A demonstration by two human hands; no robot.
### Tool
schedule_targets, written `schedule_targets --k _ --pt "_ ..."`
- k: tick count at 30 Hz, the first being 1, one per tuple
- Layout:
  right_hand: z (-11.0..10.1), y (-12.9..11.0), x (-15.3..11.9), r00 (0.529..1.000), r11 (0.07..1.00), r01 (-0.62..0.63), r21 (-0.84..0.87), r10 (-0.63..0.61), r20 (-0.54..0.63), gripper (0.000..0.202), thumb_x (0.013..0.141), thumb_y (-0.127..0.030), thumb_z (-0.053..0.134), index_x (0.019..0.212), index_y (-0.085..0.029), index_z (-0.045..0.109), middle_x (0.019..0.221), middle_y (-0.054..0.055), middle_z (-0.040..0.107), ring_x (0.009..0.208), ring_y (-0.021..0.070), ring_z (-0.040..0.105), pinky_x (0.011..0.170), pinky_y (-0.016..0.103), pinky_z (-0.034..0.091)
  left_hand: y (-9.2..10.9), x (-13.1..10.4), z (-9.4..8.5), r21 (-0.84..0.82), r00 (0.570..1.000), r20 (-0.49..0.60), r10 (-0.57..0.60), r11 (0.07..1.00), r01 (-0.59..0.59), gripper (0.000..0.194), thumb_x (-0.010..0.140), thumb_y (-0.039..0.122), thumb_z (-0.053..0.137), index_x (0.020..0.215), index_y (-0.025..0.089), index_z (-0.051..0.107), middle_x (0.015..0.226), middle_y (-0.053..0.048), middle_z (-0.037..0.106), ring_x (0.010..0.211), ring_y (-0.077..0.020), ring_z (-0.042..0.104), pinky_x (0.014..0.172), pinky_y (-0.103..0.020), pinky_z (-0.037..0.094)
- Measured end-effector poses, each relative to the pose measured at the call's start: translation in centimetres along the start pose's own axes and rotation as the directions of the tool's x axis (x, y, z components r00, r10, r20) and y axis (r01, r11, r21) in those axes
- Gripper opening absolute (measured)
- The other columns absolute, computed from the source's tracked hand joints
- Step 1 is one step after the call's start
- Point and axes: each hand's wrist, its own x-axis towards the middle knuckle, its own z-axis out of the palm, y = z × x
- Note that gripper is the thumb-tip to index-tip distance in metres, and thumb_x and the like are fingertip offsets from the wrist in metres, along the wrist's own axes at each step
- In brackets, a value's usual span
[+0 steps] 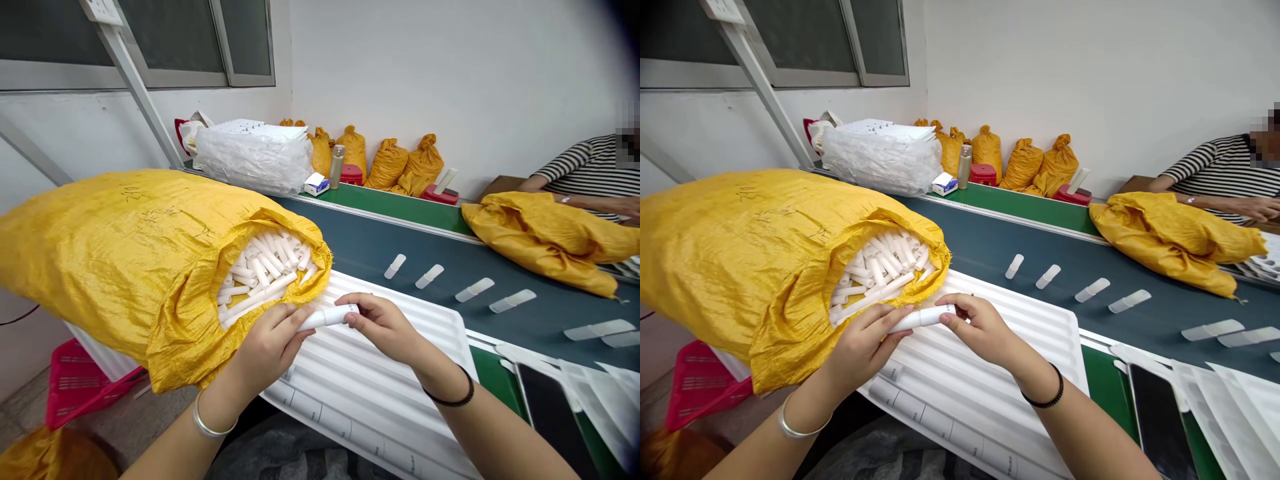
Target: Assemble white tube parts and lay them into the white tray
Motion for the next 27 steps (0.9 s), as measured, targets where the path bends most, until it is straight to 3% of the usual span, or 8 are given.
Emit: schedule_targets --k 4,7,10,13,18,20,22,27 --pt "0.4 -0.2 0.1 0.976 0.950 -0.210 0.231 0.188 0.112 0.043 0.086 -0.052 0.058 0.101 -0.013 0.066 0.066 0.002 0.061 0.056 0.0104 0.054 0.052 0.022 0.047 0.0 0.0 0.1 0.105 0.996 0.002 0.094 0.990 -0.093 0.043 0.090 0.013 0.054 0.133 0.018 0.050 0.094 -0.008 0.065 0.086 -0.0187 0.061 0.077 -0.032 0.054" --pt "0.5 -0.2 0.0 0.959 0.939 -0.261 0.226 0.225 0.175 0.046 0.087 -0.053 0.056 0.107 -0.013 0.065 0.068 0.003 0.063 0.055 0.0106 0.055 0.049 0.022 0.045 -0.1 0.0 0.2 0.095 0.994 0.029 0.109 0.989 -0.112 0.043 0.091 0.014 0.054 0.133 0.017 0.049 0.094 -0.009 0.065 0.087 -0.0198 0.062 0.079 -0.033 0.054" --pt "0.3 -0.3 -0.3 0.996 1.000 -0.003 -0.022 0.005 0.090 0.040 0.088 -0.042 0.060 0.119 -0.017 0.061 0.096 0.009 0.069 0.075 0.0150 0.062 0.067 0.028 0.051 0.0 0.0 0.2 -0.010 0.998 0.058 0.014 1.000 -0.013 0.050 0.091 0.017 0.054 0.139 0.017 0.042 0.106 -0.011 0.064 0.098 -0.0218 0.060 0.087 -0.036 0.053" --pt "0.3 -0.4 -1.0 0.963 0.928 0.267 -0.259 -0.247 0.105 0.031 0.090 -0.030 0.058 0.119 -0.020 0.060 0.099 0.009 0.069 0.084 0.0176 0.062 0.076 0.031 0.050 0.7 -0.1 0.3 -0.130 0.991 0.126 -0.048 0.989 0.064 0.053 0.093 0.017 0.049 0.144 0.017 0.034 0.108 -0.012 0.062 0.100 -0.0208 0.060 0.087 -0.034 0.054" --pt "1.7 -0.2 -0.3 0.930 0.803 0.361 -0.474 -0.274 0.243 0.023 0.089 -0.024 0.058 0.109 -0.016 0.064 0.099 0.012 0.066 0.092 0.0219 0.061 0.080 0.032 0.048 1.2 0.1 0.7 -0.051 0.958 0.285 -0.017 0.998 0.033 0.058 0.094 0.020 0.047 0.148 0.017 0.027 0.112 -0.014 0.061 0.104 -0.0231 0.060 0.089 -0.038 0.054" --pt "1.6 0.6 1.6 0.974 0.715 0.220 -0.664 -0.126 0.188 0.017 0.084 -0.025 0.061 0.097 -0.016 0.068 0.097 0.013 0.065 0.094 0.0244 0.059 0.084 0.034 0.046 -0.3 0.6 0.5 0.091 0.928 0.369 -0.059 0.995 0.028 0.067 0.091 0.028 0.053 0.149 0.016 0.022 0.123 -0.015 0.058 0.113 -0.0258 0.057 0.095 -0.042 0.051" --pt "0.6 2.1 4.4 0.999 0.624 -0.036 -0.780 0.037 -0.016 0.018 0.085 -0.029 0.059 0.095 -0.016 0.068 0.098 0.013 0.064 0.095 0.0248 0.058 0.086 0.034 0.044 -3.3 1.3 -0.1 0.277 0.902 0.385 -0.194 0.957 0.088 0.064 0.090 0.028 0.052 0.148 0.014 0.027 0.130 -0.016 0.054 0.120 -0.0261 0.053 0.101 -0.041 0.047" --pt "-4.4 7.4 10.5 0.881 0.502 -0.473 -0.724 0.275 -0.385 0.028 0.093 -0.029 0.045 0.113 -0.013 0.058 0.099 0.012 0.065 0.091 0.0223 0.062 0.078 0.031 0.045 -12.6 2.6 -2.1 0.588 0.836 0.228 -0.498 0.756 0.290 0.033 0.084 0.010 0.045 0.111 0.007 0.065 0.115 -0.021 0.057 0.108 -0.0304 0.057 0.095 -0.046 0.047"
